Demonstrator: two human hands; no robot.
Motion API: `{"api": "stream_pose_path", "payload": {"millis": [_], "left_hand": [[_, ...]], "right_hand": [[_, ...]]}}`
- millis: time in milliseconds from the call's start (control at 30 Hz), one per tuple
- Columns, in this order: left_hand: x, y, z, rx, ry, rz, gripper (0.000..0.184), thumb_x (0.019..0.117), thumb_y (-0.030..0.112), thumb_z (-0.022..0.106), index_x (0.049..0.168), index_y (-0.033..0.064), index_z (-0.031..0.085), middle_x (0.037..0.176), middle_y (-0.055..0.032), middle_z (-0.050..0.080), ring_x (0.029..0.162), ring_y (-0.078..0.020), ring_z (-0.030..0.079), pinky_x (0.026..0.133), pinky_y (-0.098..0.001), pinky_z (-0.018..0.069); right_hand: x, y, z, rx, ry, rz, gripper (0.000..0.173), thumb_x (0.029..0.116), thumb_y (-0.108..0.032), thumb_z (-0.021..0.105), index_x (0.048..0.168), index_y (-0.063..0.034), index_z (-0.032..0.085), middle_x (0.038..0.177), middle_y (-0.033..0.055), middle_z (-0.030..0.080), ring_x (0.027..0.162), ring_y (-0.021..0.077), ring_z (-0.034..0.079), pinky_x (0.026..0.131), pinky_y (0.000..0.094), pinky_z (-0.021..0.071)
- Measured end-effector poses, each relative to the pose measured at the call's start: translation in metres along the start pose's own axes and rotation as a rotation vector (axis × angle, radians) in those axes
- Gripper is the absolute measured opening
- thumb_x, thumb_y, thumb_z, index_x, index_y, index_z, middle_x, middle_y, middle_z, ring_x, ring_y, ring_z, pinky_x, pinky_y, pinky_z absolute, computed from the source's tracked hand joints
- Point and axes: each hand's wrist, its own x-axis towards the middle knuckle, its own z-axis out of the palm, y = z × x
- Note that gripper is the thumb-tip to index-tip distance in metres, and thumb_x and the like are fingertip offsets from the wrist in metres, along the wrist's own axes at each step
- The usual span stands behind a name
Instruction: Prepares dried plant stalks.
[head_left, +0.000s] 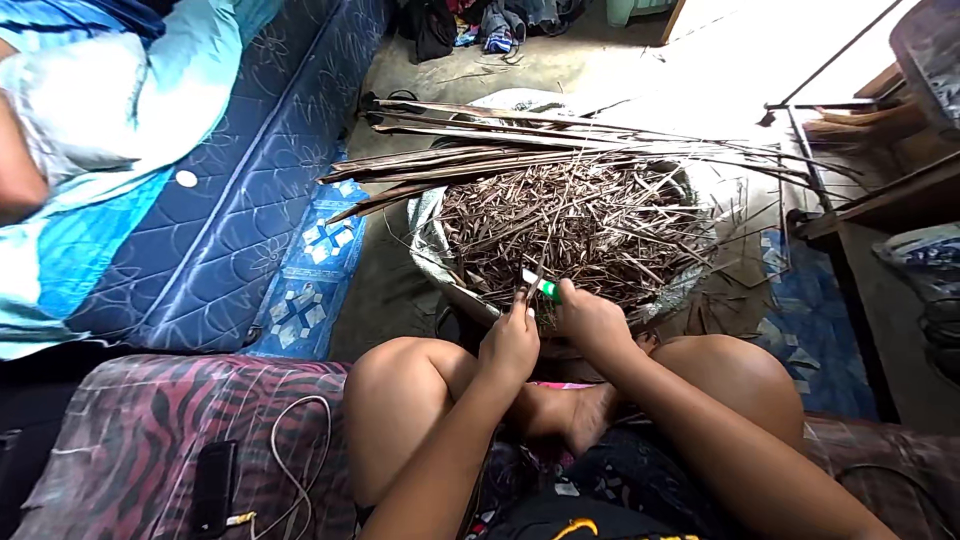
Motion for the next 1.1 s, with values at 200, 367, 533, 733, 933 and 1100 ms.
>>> {"api": "stream_pose_path", "payload": {"millis": [200, 367, 533, 733, 933, 1100], "left_hand": [[-0.003, -0.005, 0.006, -0.041, -0.006, 0.044, 0.051, 0.1136, 0.027, 0.029, 0.163, 0.0121, 0.029, 0.143, -0.0193, 0.059, 0.132, -0.0322, 0.059, 0.111, -0.0508, 0.0432], [-0.004, 0.002, 0.000, -0.018, -0.008, -0.002, 0.040, 0.1115, 0.020, 0.032, 0.136, -0.0005, 0.056, 0.122, -0.0218, 0.066, 0.118, -0.0337, 0.064, 0.100, -0.0521, 0.0482], [-0.003, -0.001, 0.004, -0.045, -0.007, 0.053, 0.051, 0.1138, 0.029, 0.029, 0.161, 0.0122, 0.033, 0.138, -0.0201, 0.062, 0.128, -0.0323, 0.060, 0.110, -0.0508, 0.0437], [-0.004, -0.001, 0.005, -0.085, -0.018, 0.073, 0.051, 0.1137, 0.028, 0.029, 0.162, 0.0127, 0.032, 0.141, -0.0190, 0.061, 0.130, -0.0314, 0.060, 0.111, -0.0504, 0.0432], [-0.007, 0.000, 0.001, -0.041, 0.001, 0.031, 0.041, 0.1130, 0.023, 0.031, 0.136, -0.0006, 0.056, 0.117, -0.0226, 0.067, 0.113, -0.0347, 0.065, 0.098, -0.0529, 0.0486], [-0.009, 0.000, 0.005, 0.014, 0.045, 0.072, 0.050, 0.1132, 0.030, 0.030, 0.161, 0.0161, 0.035, 0.132, -0.0188, 0.066, 0.122, -0.0334, 0.064, 0.105, -0.0526, 0.0471]], "right_hand": [[0.006, 0.020, -0.026, 0.100, 0.011, 0.095, 0.033, 0.1100, -0.024, 0.040, 0.130, -0.0035, 0.055, 0.113, 0.0229, 0.069, 0.111, 0.0406, 0.069, 0.090, 0.0587, 0.0526], [-0.020, -0.003, 0.001, 0.080, -0.137, -0.131, 0.033, 0.1101, -0.026, 0.040, 0.129, -0.0037, 0.055, 0.108, 0.0222, 0.070, 0.105, 0.0409, 0.071, 0.085, 0.0581, 0.0545], [0.013, 0.008, -0.003, 0.020, -0.026, 0.006, 0.034, 0.1102, -0.022, 0.039, 0.134, -0.0030, 0.055, 0.117, 0.0233, 0.069, 0.113, 0.0410, 0.068, 0.090, 0.0584, 0.0536], [0.009, 0.018, -0.015, 0.060, 0.079, 0.058, 0.033, 0.1102, -0.024, 0.041, 0.130, -0.0027, 0.056, 0.113, 0.0224, 0.070, 0.109, 0.0401, 0.070, 0.088, 0.0578, 0.0540], [-0.012, 0.002, 0.002, 0.102, -0.142, -0.132, 0.033, 0.1097, -0.025, 0.040, 0.128, -0.0032, 0.055, 0.108, 0.0221, 0.070, 0.106, 0.0407, 0.070, 0.086, 0.0579, 0.0537], [0.024, 0.022, -0.013, 0.071, 0.020, 0.101, 0.035, 0.1108, -0.023, 0.039, 0.134, -0.0035, 0.056, 0.116, 0.0241, 0.070, 0.113, 0.0433, 0.068, 0.091, 0.0609, 0.0525]]}}
